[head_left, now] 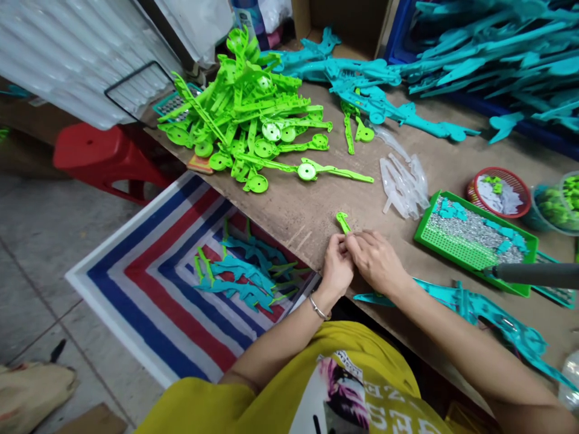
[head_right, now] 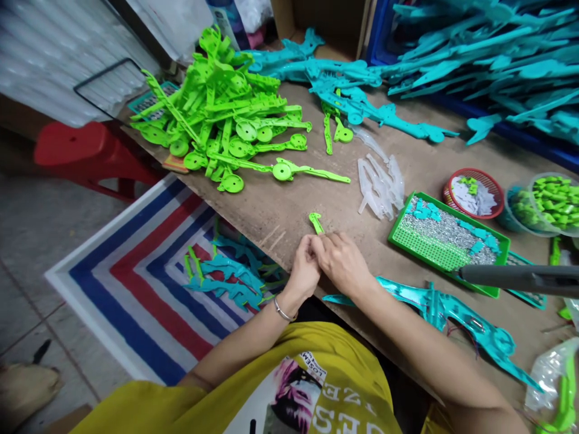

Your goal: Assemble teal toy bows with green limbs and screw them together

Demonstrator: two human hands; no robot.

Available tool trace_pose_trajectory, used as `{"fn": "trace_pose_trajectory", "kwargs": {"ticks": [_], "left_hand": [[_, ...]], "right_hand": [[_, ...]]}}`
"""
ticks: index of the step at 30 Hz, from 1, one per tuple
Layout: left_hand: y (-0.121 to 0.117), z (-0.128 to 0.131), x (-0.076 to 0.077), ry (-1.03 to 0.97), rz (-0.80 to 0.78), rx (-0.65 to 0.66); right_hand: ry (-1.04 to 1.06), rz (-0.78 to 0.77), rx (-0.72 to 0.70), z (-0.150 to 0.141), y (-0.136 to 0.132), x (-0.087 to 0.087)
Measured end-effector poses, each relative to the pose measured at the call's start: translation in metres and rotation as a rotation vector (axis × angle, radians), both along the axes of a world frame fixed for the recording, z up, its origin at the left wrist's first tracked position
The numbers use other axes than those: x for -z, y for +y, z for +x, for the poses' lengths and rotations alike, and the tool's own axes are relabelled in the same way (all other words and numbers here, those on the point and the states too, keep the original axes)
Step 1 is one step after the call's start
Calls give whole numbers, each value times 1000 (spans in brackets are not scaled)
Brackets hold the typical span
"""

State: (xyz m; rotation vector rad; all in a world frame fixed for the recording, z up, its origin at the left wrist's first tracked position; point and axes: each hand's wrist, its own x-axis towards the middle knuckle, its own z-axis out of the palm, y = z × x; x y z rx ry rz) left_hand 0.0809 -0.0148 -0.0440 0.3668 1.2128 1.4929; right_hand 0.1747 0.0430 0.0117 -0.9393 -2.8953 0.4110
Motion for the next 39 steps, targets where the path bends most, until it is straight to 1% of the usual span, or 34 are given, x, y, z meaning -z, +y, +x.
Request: {"fn": "trace_pose_trajectory", "kwargs": {"ticks": [2, 4, 5, 6, 7, 9, 11, 13, 16, 19, 22, 26, 30, 34, 36, 39], "left_hand": [[1, 1, 0, -10, -2, 12], [2, 1, 0, -31, -4, 45], [3, 1, 0, -41, -5, 64], [3, 1, 0, -50, -6, 79], [4, 1, 0, -56, -7, 92], [3, 1, -2, -65, -14, 106], [2, 0, -4, -65, -24, 111], [0, 0, -6, -67, -31, 119], [-4, 1, -7, -81, -15, 135], [-6, 2, -3, -62, 26, 158], [-6, 3, 1, -26, 48, 183], [-6, 3, 2, 4, 52, 179], [-6, 2, -1, 38, 51, 197], [-5, 1, -2, 66, 49, 216], [-5, 1, -1, 78, 41, 216], [-5, 1, 0, 107, 52, 212]], "right_hand": [[67, -142, 36, 3, 7, -3], [193, -334, 128, 13, 16, -7], [258, -403, 182, 20, 20, -9], [310, -436, 232, 28, 21, -11], [337, -432, 276, 35, 19, -14], [324, -375, 321, 48, 9, -20], [262, -312, 300, 57, -8, -23], [210, -210, 259, 61, -27, -21], [191, 13, 251, 61, -48, -10], [229, 140, 288, 60, -58, 6], [271, 176, 321, 58, -62, 17], [261, 185, 343, 55, -66, 22], [235, 175, 363, 54, -67, 24], [241, 200, 382, 54, -69, 23], [242, 205, 411, 56, -70, 22], [251, 168, 477, 59, -72, 21]]}}
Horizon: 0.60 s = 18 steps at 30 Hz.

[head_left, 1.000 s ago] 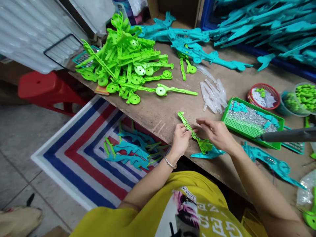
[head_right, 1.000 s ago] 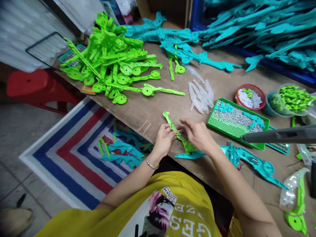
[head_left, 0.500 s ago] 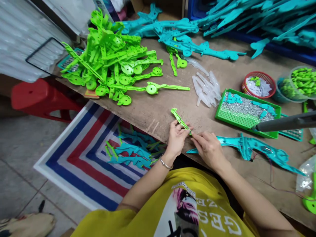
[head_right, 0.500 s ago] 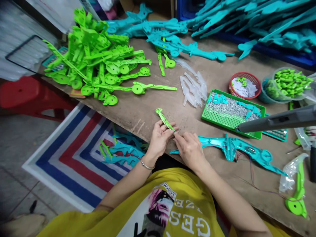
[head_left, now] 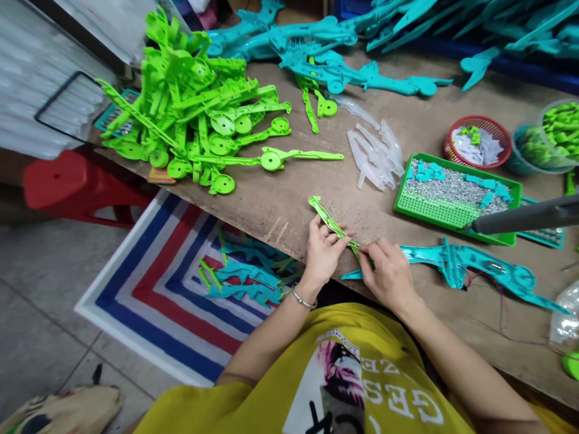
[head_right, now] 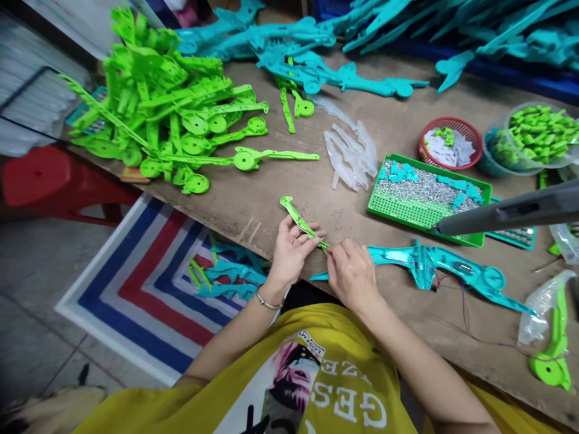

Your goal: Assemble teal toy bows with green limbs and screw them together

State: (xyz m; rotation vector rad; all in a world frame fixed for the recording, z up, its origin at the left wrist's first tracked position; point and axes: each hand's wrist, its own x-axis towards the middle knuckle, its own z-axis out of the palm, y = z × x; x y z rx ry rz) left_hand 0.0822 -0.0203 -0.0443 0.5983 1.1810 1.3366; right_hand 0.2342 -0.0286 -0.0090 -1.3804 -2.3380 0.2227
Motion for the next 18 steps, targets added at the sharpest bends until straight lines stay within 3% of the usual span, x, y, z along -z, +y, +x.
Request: {"fn": "trace_pose_trajectory", "kwargs": {"ticks": [10, 18], "left_hand": [[-3, 1, 3, 23, 36, 25], [-4, 3, 1, 40, 36, 11]], "right_hand": [[-67, -130, 151, -5, 5, -1], [-53, -212, 114, 7, 9, -8]]}}
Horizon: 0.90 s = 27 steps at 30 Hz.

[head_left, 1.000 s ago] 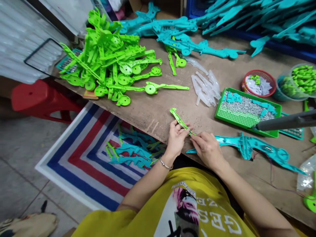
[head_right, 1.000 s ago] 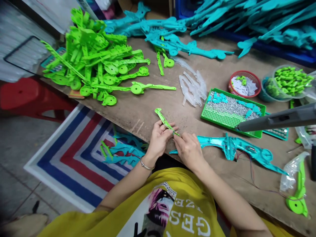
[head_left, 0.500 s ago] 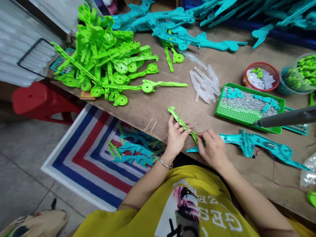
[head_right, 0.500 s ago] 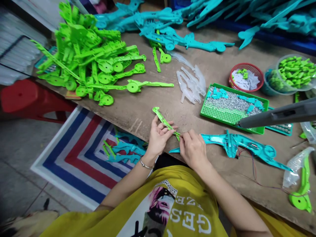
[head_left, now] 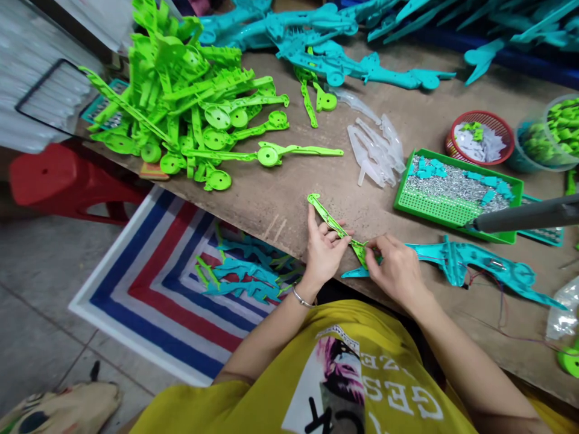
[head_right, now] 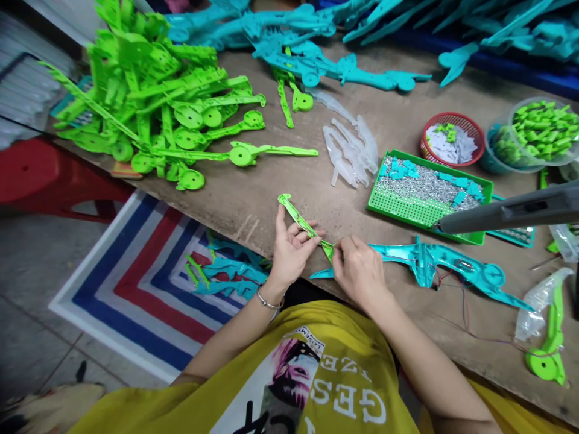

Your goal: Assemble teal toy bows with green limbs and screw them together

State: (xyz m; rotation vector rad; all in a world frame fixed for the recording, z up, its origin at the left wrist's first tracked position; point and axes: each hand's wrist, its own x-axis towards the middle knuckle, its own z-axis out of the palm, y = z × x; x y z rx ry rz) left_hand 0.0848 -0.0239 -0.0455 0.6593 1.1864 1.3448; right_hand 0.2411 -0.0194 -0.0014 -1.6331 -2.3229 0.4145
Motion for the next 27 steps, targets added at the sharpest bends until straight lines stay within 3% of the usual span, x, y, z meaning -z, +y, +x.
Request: {"fn": "trace_pose_trajectory", "kwargs": {"ticks": [16, 23, 27], "left_hand": [[-2, 0, 1, -12, 11, 27], [-1, 2, -1, 31, -10, 3], [0, 2, 0, 34, -17, -7]], "right_hand": [[-31, -34, 80, -4, 1, 8], [-86, 120, -73, -1, -9, -4], [-6, 95, -59, 6, -15, -7]]}}
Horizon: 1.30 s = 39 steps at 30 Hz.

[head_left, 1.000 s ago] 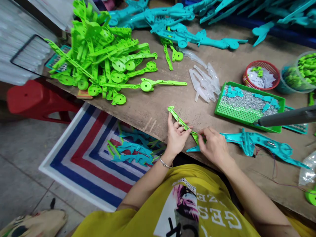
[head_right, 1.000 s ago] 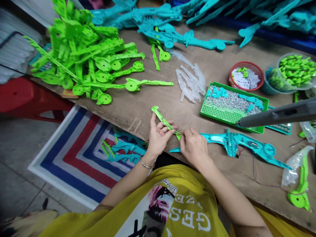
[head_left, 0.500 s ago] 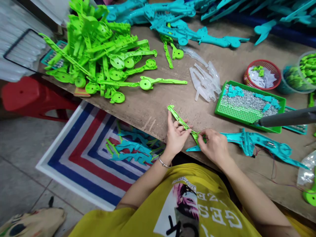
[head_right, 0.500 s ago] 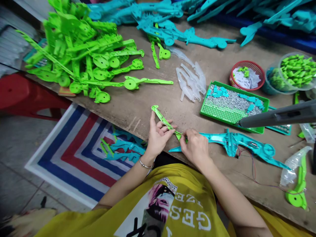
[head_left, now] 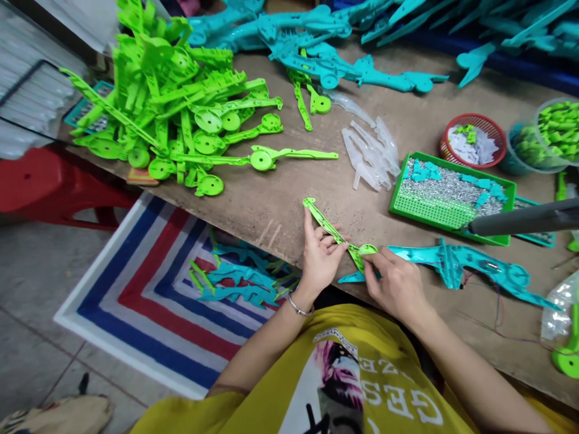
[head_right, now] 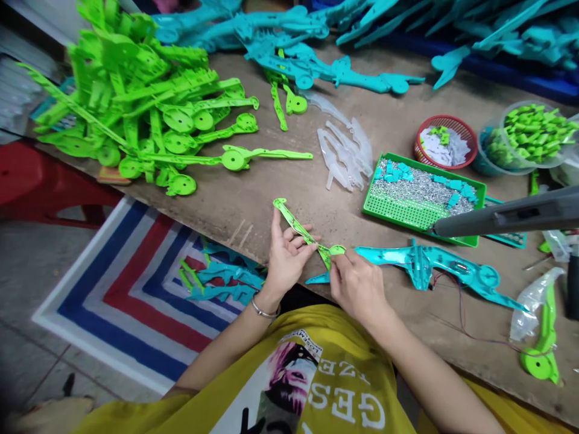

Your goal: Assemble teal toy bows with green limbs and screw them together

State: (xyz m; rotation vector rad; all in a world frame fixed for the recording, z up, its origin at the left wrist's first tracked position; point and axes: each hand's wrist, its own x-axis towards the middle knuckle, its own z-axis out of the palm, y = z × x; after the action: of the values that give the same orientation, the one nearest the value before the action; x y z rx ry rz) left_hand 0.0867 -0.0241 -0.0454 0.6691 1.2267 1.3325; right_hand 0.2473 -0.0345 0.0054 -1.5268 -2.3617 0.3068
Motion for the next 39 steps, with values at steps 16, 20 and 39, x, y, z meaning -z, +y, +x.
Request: {"fn": "trace_pose_trajectory", "kwargs": {"ticks": [16, 20, 39], "left_hand": [[0, -4, 3, 21, 3, 34], [1, -4, 2, 23, -5, 35], [2, -4, 0, 56, -22, 33]], "right_hand": [[34, -3, 234, -8, 10, 13], [5, -23, 176, -10, 10, 15], [246, -220, 123, 19, 6, 7]]}}
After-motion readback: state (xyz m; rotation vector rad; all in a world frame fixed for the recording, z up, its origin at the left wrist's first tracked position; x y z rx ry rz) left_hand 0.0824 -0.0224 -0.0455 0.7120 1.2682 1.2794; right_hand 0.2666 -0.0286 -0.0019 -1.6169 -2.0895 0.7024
